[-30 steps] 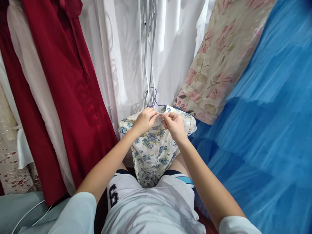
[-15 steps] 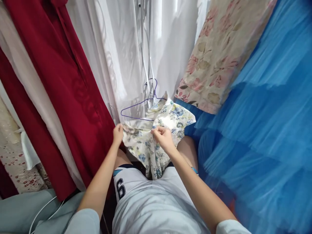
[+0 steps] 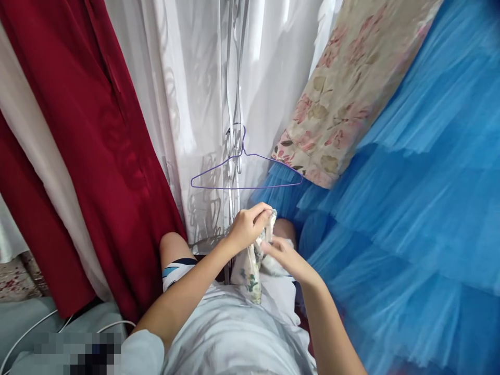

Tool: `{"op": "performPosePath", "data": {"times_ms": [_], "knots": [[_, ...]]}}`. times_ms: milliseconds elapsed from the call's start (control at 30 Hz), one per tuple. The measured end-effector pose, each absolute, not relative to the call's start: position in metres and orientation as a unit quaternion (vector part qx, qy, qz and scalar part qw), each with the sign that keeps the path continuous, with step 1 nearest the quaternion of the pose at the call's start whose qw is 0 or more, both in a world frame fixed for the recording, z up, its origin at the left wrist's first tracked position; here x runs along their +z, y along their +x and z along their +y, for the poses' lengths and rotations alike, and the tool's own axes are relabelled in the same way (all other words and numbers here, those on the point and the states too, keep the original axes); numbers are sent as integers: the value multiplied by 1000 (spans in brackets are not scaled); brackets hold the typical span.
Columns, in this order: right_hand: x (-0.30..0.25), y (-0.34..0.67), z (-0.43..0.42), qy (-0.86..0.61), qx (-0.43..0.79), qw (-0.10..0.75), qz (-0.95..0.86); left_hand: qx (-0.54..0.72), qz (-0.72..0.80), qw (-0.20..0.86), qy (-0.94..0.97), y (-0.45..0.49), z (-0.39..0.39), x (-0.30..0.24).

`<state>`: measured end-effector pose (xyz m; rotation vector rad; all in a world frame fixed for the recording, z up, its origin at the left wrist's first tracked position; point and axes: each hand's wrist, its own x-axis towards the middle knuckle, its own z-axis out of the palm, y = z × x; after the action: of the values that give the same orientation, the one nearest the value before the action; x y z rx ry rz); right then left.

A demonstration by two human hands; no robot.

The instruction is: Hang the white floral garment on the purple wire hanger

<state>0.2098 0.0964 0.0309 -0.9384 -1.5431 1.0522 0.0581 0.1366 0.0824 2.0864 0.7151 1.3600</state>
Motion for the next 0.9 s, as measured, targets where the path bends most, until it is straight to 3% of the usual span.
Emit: {"op": "performPosePath", "data": {"times_ms": [67, 133, 200, 267, 400, 467, 600, 700, 900], "knots": [[39, 207, 89, -368, 483, 480, -633, 486, 252, 380, 746, 56, 132, 77], [48, 215, 88, -364, 504, 513, -592, 434, 214, 495, 722, 47, 122, 61], [58, 231, 92, -370, 488, 560, -558, 371, 191, 532, 737, 32, 111, 44], [71, 249, 102, -385, 450, 596, -542, 342, 213, 475, 782, 10, 108, 31], [102, 273, 137, -387, 352, 674, -521, 377, 306, 242, 840, -51, 142, 27], [116, 272, 162, -380, 309, 675, -552, 366, 364, 145, 844, -86, 169, 32], [129, 245, 216, -426, 188, 545, -697, 322, 448, -1, 834, -152, 211, 61], [127, 215, 241, -475, 45, 418, -773, 365, 471, -40, 802, -177, 225, 100], [107, 193, 224, -471, 1, 377, -798, 444, 405, -26, 799, -130, 235, 160]]}}
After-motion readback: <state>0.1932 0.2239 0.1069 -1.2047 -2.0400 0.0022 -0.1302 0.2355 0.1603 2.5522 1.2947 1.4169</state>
